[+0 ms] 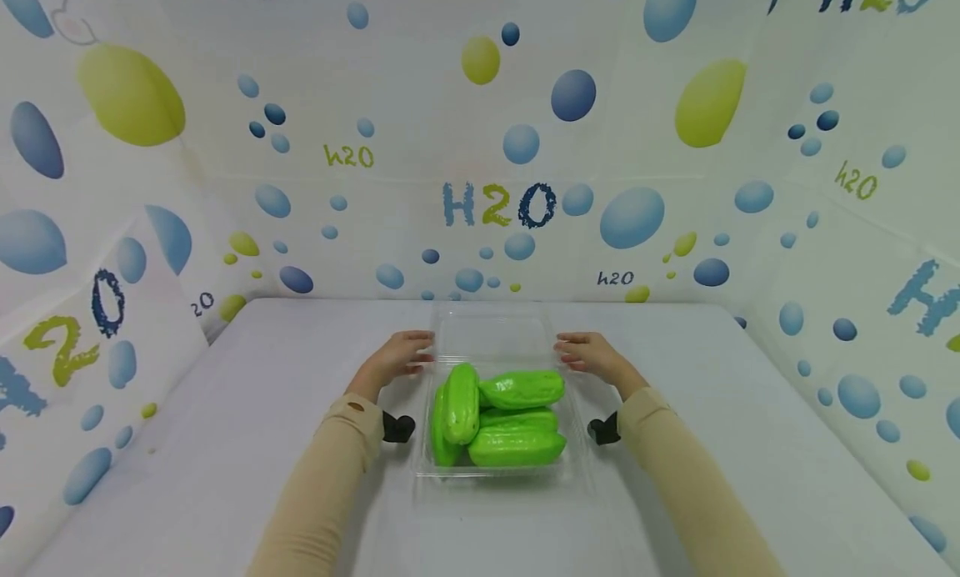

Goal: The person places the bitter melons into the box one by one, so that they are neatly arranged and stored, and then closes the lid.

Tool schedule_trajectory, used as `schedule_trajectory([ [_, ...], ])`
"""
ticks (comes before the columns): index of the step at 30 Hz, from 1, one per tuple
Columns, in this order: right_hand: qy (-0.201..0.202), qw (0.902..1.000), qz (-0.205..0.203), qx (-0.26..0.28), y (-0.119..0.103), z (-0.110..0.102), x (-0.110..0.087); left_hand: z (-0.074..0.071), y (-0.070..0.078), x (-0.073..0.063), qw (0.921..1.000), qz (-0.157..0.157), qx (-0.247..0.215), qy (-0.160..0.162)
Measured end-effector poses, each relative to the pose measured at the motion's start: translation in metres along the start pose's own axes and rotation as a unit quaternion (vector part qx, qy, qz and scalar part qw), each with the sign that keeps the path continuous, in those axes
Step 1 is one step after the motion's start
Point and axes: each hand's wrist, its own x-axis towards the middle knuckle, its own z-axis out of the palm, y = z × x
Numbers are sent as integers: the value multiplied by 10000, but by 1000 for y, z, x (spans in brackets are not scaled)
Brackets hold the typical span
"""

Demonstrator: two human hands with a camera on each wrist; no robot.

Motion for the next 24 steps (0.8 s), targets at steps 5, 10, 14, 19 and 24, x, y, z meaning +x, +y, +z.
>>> schedule_trajectory([
  [5, 208, 9982, -226, 522, 0, 2, -1, 1, 1, -1, 9992, 316, -148, 205],
  [10, 541, 9930, -735, 750, -2, 1, -7, 1, 4, -4, 9951, 873, -347, 325],
  [14, 804, 9876, -1033, 862, -2, -1, -10, 1, 7, -10, 9887, 1430, -187, 399],
  [19, 888, 9817, -1433, 888, 0, -5, -18, -3, 9, -24, 9733, 2196, 348, 577],
  [24, 824, 9758, -1987, 392, 1, -10, -30, -9, 8, -37, 9558, 2709, 974, 590],
])
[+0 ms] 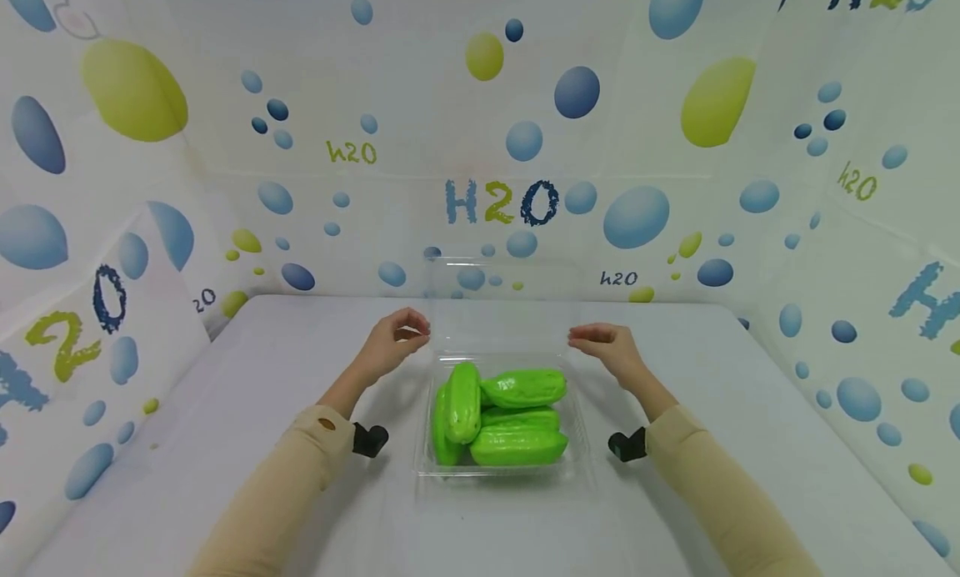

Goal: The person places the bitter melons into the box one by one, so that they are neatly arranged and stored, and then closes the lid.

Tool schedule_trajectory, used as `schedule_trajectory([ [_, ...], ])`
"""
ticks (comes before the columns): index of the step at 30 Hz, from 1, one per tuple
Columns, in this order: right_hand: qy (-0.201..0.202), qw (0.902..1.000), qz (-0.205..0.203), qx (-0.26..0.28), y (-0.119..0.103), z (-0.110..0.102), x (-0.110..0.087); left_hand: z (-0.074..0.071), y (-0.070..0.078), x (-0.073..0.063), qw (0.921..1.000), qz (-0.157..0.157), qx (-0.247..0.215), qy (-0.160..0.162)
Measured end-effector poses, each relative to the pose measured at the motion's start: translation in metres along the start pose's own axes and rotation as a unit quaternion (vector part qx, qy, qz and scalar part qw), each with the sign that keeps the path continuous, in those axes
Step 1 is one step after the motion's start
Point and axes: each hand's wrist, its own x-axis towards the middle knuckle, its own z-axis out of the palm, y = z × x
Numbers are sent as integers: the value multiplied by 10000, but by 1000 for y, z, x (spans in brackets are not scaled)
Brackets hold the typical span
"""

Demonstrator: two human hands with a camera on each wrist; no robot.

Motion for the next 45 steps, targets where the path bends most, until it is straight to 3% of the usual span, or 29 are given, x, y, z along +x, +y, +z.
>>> schedule_trajectory([
  [4, -207, 9985, -410, -305, 0, -5, -8, -3, 5, -10, 9990, 121, 394, -195],
  [8, -430, 9942, -508, -848, -1, -7, -15, -4, 8, -21, 9954, 183, 889, -318],
  [16, -900, 9767, -766, -1789, -3, -9, -31, -4, 8, -43, 9743, 701, 2085, -487],
  [24, -1717, 9668, -937, -1645, -6, -12, -45, -1, 12, -60, 9549, 967, 2719, -703],
  [28, -1974, 9621, -890, -1658, -8, -14, -55, 0, 17, -69, 9488, 802, 2933, -852],
  [31, -2121, 9598, -803, -1656, -9, -15, -64, -1, 21, -78, 9581, 547, 2615, -1036],
  [36, -2321, 9589, -414, -1577, -10, -18, -76, -3, 23, -93, 9784, -321, 1229, -1629],
  [38, -2385, 9588, -270, -1521, -10, -19, -81, -3, 22, -97, 9778, -809, 586, -1843],
  [41, -2467, 9586, -96, -1417, -11, -21, -89, -3, 23, -104, 9702, -1316, -233, -2022],
  [45, -2652, 9579, 300, -1058, -16, -20, -101, 1, 31, -115, 9618, -1649, -855, -2013],
])
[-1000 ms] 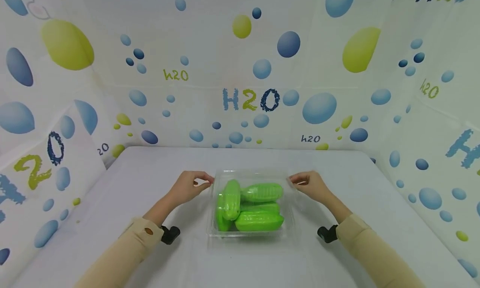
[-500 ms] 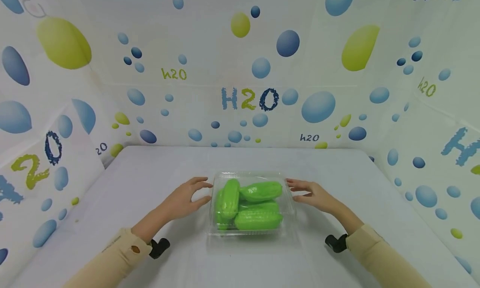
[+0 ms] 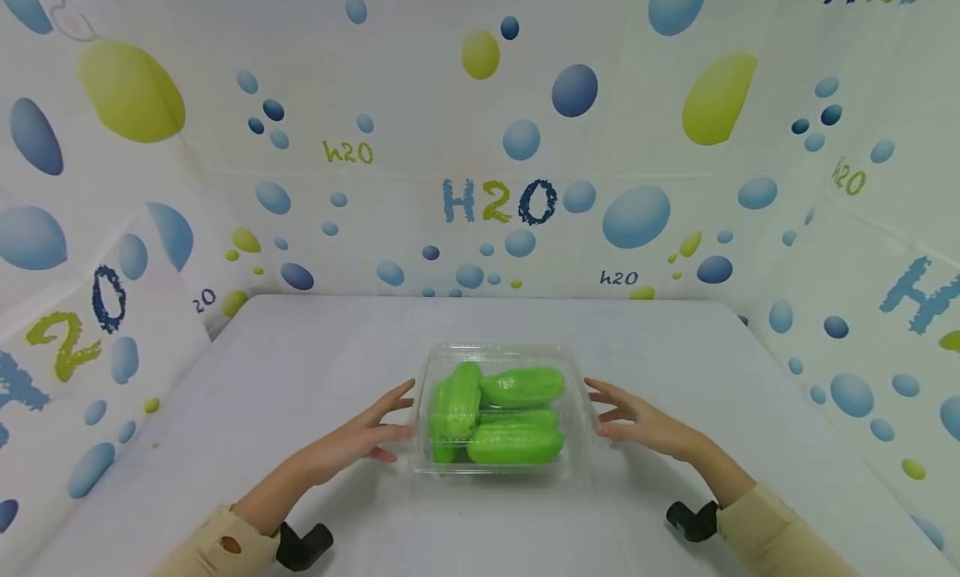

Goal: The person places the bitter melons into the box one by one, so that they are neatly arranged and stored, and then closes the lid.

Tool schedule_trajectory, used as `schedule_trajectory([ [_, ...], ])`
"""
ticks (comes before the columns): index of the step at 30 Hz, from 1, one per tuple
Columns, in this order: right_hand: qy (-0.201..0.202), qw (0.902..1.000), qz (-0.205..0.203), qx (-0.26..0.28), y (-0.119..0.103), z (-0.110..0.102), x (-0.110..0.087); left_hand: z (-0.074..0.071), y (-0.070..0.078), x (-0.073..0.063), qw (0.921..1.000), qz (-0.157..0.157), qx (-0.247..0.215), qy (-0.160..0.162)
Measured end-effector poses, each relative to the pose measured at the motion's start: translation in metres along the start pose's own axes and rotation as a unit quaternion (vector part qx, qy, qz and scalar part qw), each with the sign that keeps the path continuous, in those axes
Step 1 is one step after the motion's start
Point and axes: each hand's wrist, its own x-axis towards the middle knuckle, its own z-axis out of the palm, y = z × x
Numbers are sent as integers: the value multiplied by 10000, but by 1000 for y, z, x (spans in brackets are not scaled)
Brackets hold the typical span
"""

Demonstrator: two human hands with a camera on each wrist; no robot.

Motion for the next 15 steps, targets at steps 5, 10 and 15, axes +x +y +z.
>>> schedule_trajectory([
  [5, -182, 9931, 810, 823, -6, 9, -12, 15, 0, -9, 9959, -317, -815, 220],
  [10, -249, 9780, 1220, 1673, -5, 19, -15, 26, -5, -15, 9834, -645, -1634, 451],
  [15, -559, 9612, 1165, 2439, -4, 29, -14, 32, -12, -17, 9762, -703, -2027, 318],
])
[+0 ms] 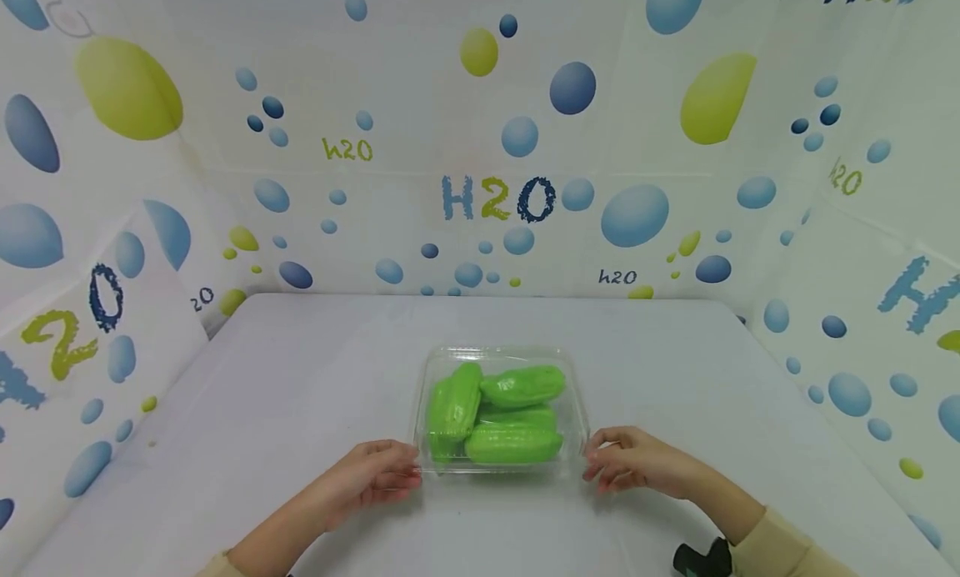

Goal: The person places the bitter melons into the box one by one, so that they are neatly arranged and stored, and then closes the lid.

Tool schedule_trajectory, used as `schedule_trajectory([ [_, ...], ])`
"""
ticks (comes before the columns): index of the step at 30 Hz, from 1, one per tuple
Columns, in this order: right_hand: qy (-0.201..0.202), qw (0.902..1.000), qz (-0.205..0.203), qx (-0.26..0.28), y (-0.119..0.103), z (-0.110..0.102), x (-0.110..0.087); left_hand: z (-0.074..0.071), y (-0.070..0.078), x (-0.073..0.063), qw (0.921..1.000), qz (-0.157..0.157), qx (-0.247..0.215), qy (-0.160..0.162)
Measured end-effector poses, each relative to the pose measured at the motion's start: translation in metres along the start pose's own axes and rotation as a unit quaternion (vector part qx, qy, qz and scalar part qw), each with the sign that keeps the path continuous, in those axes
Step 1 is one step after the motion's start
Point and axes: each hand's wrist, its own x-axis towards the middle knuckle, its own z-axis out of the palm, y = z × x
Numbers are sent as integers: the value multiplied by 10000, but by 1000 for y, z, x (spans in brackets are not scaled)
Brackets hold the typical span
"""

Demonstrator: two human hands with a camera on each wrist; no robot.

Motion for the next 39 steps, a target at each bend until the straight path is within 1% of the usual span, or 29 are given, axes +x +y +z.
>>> schedule_trajectory([
  [3, -47, 9996, -43, 281, 2, 5, 2, 1, -3, 0, 9997, 49, -231, -70],
  [6, 55, 9984, -28, 562, 3, 8, 3, 3, -4, 0, 9991, 104, -413, -46],
  [10, 150, 9968, -50, 785, 2, 11, 3, 5, -6, 1, 9989, 173, -423, 72],
  [15, 273, 9968, -361, 663, 4, 15, 2, 10, -8, 2, 9986, 257, -372, 262],
  [18, 360, 9965, -416, 626, 6, 17, 1, 11, -9, 5, 9982, 301, -356, 373],
  [21, 444, 9964, -311, 657, 7, 17, 1, 11, -10, 8, 9981, 304, -322, 422],
  [24, 510, 9964, -141, 667, 7, 15, 1, 11, -9, 9, 9985, 283, -243, 400],
  [27, 478, 9966, -11, 673, 6, 14, 0, 11, -9, 9, 9987, 287, -172, 383],
  [30, 407, 9969, 27, 666, 5, 13, -1, 11, -9, 8, 9987, 345, -112, 344],
  [33, 451, 9971, 78, 604, 4, 12, 1, 9, -9, 6, 9986, 414, -89, 304],
  [35, 517, 9974, 123, 482, 3, 12, 2, 8, -8, 6, 9987, 436, -55, 261],
  [37, 544, 9981, 169, 236, 1, 10, 1, 8, -7, 6, 9988, 414, -11, 248],
  [39, 487, 9984, 279, -81, -2, 7, -2, 9, -5, 5, 9987, 391, 115, 301],
])
